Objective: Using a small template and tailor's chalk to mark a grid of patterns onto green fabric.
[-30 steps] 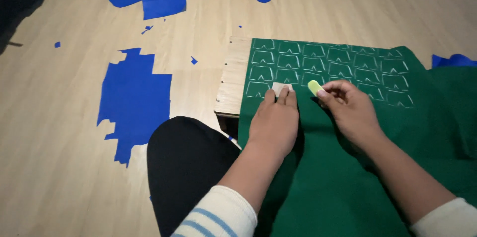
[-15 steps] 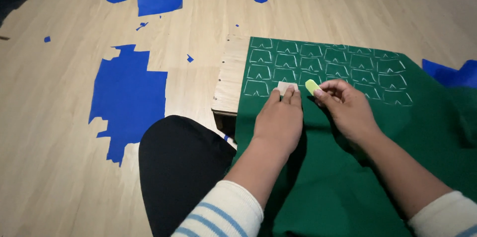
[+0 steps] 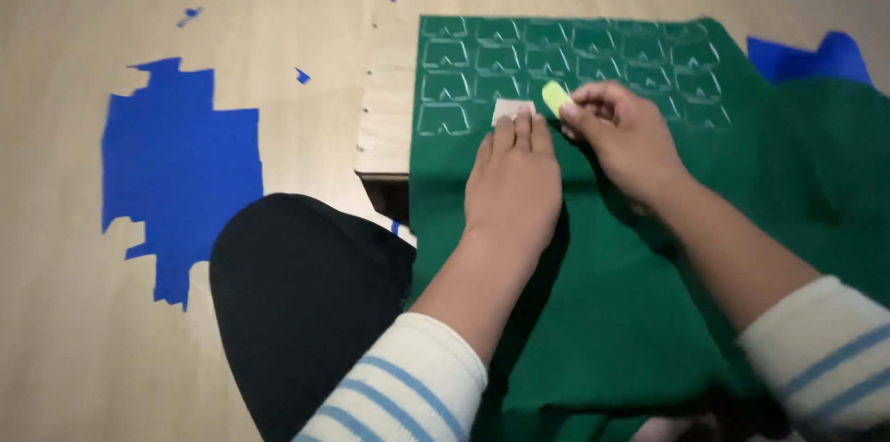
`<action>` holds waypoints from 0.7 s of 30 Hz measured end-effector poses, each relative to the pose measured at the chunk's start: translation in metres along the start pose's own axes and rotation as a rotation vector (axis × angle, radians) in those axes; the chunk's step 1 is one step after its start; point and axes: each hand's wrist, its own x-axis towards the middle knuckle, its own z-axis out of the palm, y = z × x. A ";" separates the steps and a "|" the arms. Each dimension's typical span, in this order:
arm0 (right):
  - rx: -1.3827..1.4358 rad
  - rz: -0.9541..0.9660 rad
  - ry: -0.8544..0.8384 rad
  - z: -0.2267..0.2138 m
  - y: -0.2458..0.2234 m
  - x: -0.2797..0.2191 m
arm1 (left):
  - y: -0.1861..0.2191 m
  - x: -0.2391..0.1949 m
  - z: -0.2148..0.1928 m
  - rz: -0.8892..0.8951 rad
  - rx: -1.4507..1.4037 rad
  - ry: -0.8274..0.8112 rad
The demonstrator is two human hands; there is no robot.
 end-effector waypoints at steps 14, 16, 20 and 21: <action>0.042 0.065 0.023 0.010 -0.007 0.000 | 0.011 -0.012 0.005 -0.104 0.011 0.050; 0.065 0.083 0.017 0.011 -0.006 -0.001 | 0.012 -0.011 0.009 -0.115 0.003 0.043; -0.013 0.076 0.005 0.014 -0.021 -0.005 | 0.008 -0.012 0.007 -0.109 0.010 0.043; -0.052 0.093 0.010 0.016 -0.026 -0.009 | 0.006 -0.013 0.009 -0.108 0.026 0.044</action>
